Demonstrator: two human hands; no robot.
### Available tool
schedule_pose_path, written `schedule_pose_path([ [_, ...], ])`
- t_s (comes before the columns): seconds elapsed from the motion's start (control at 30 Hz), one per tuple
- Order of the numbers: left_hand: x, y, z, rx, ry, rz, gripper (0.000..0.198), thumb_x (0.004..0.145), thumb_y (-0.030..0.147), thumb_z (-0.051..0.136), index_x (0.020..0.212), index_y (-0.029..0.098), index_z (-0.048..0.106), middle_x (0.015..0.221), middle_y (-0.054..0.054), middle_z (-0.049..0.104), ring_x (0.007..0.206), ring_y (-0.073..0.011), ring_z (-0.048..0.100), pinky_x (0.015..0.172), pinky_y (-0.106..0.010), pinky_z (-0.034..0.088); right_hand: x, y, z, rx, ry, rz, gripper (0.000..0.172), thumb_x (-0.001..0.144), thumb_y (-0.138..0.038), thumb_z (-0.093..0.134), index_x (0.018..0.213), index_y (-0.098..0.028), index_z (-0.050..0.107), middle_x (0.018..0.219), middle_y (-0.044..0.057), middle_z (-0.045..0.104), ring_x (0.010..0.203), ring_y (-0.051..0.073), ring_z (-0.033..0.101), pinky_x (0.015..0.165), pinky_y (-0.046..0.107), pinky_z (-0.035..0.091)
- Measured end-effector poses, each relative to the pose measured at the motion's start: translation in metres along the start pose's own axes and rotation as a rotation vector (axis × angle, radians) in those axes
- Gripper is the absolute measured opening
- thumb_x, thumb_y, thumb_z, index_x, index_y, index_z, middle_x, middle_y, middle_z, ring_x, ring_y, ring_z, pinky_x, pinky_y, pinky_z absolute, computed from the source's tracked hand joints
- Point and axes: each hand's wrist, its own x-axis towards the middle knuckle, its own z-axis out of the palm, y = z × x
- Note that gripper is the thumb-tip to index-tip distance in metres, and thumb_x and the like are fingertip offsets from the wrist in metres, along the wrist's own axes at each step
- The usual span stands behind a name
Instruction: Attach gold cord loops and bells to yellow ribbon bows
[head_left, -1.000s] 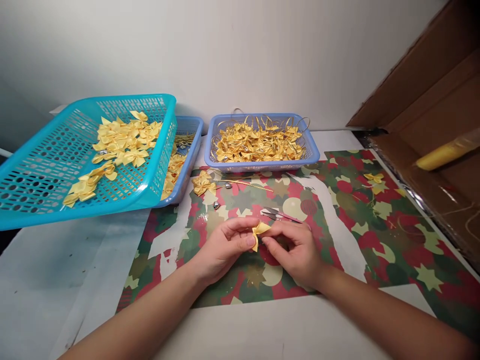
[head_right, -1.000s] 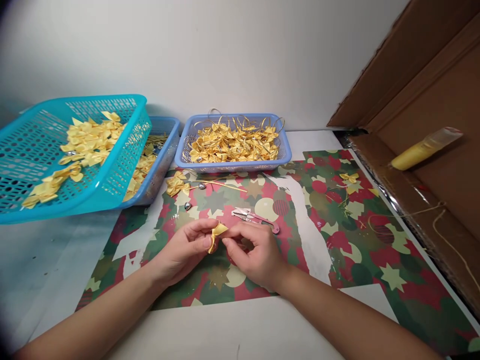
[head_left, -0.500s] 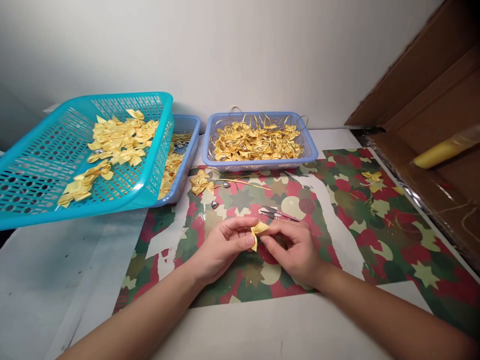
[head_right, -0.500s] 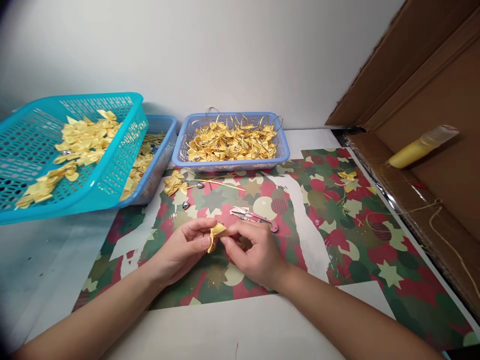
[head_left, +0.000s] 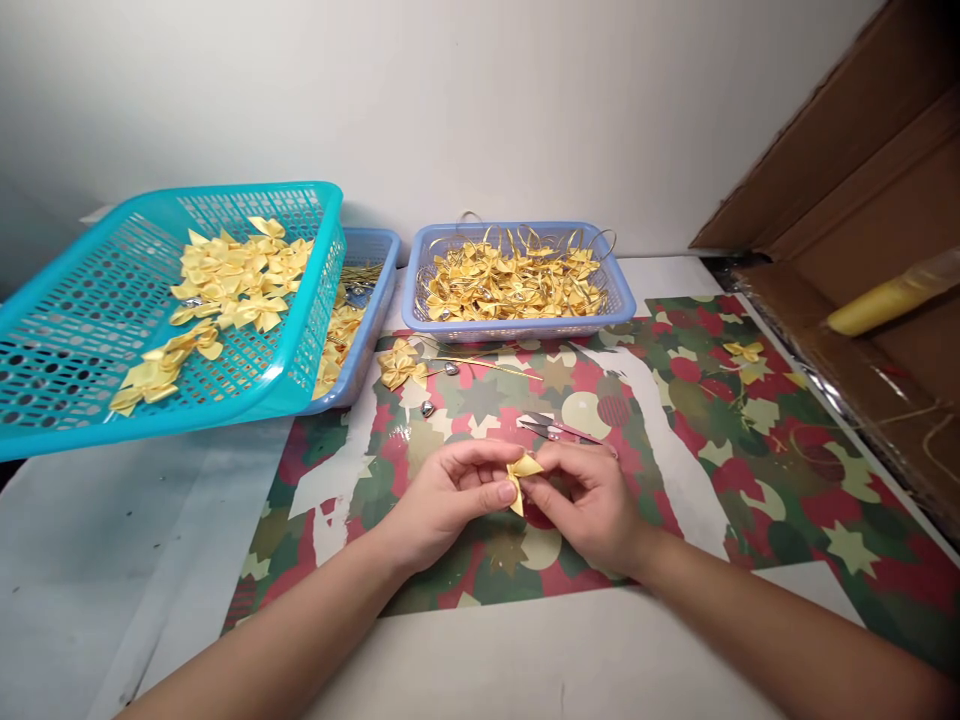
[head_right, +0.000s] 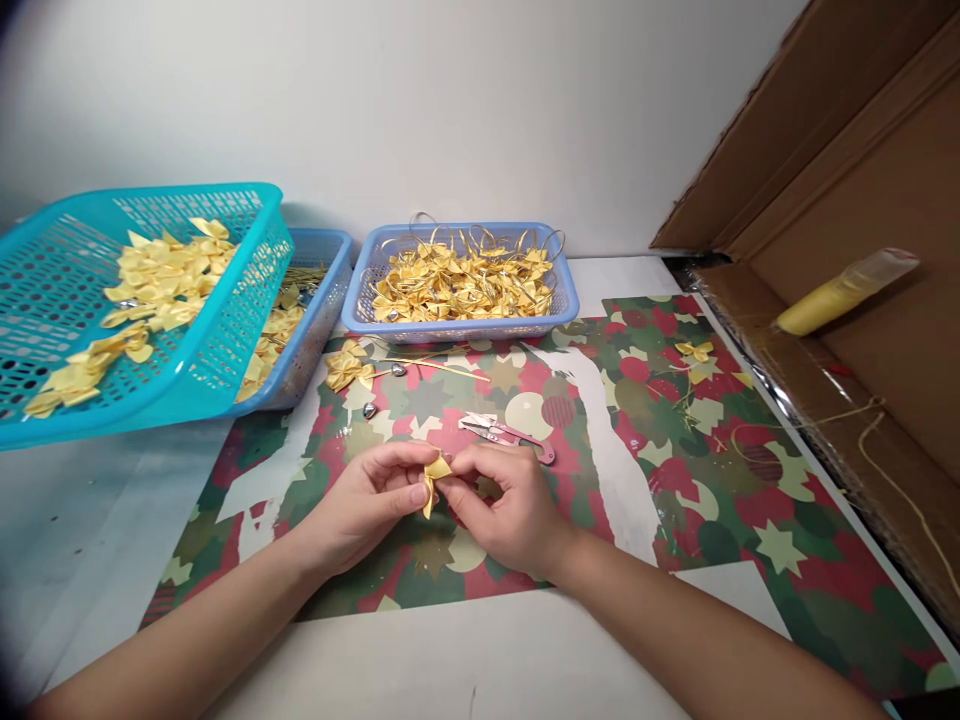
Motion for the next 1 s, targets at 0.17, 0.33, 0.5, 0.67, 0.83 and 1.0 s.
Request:
schedule_pose_path([
  [0.17,0.000,-0.002,-0.001,-0.005,-0.010,0.015,0.025,0.067,0.014,0.083,0.089,0.023,0.077,0.086,0.000,0.074,0.076,-0.0086,0.067,0.071,-0.017,0.053,0.001,0.000,0.000,0.009,-0.002,-0.004,0.017,0.085,-0.019,0.057,0.069,-0.021,0.060,0.058,-0.002,0.057,0.052,0.011,0.048,0.050,0.024,0.038],
  [0.33,0.000,-0.003,-0.002,-0.005,-0.017,0.026,0.026,0.067,0.013,0.082,0.090,0.023,0.077,0.089,-0.001,0.074,0.079,-0.0104,0.067,0.073,-0.019,0.054,0.001,0.002,0.002,0.021,0.016,-0.040,0.014,0.085,-0.017,0.059,0.072,-0.021,0.063,0.061,-0.002,0.060,0.054,0.011,0.051,0.052,0.023,0.040],
  [0.5,-0.001,-0.003,-0.001,-0.008,-0.026,0.081,0.026,0.069,0.013,0.081,0.091,0.025,0.077,0.091,0.000,0.074,0.081,-0.0092,0.067,0.074,-0.018,0.054,0.002,0.004,0.002,0.004,0.041,-0.090,0.011,0.084,-0.013,0.059,0.076,-0.020,0.063,0.064,-0.002,0.062,0.056,0.010,0.052,0.055,0.023,0.042],
  [0.67,0.000,-0.003,0.000,0.032,-0.015,0.101,0.026,0.070,0.013,0.081,0.091,0.026,0.077,0.092,0.000,0.074,0.083,-0.0091,0.066,0.075,-0.018,0.054,0.003,0.005,0.002,-0.032,0.032,-0.108,0.014,0.085,-0.012,0.057,0.075,-0.020,0.062,0.065,-0.002,0.061,0.059,0.011,0.052,0.057,0.024,0.043],
  [0.83,0.001,-0.005,0.001,0.107,0.049,0.116,0.030,0.069,0.014,0.081,0.097,0.025,0.076,0.088,-0.001,0.073,0.076,-0.0086,0.063,0.073,-0.019,0.053,0.001,0.002,0.002,-0.108,0.140,-0.146,0.013,0.085,-0.010,0.057,0.082,-0.021,0.064,0.074,0.000,0.066,0.069,0.014,0.058,0.065,0.028,0.045],
  [1.0,0.000,-0.004,0.001,0.137,0.074,0.065,0.033,0.067,0.017,0.083,0.099,0.021,0.075,0.083,-0.002,0.071,0.073,-0.0095,0.063,0.072,-0.022,0.053,0.003,-0.001,-0.008,-0.328,0.224,-0.402,0.017,0.081,-0.011,0.060,0.090,-0.024,0.066,0.079,0.002,0.060,0.077,0.018,0.053,0.070,0.035,0.043],
])
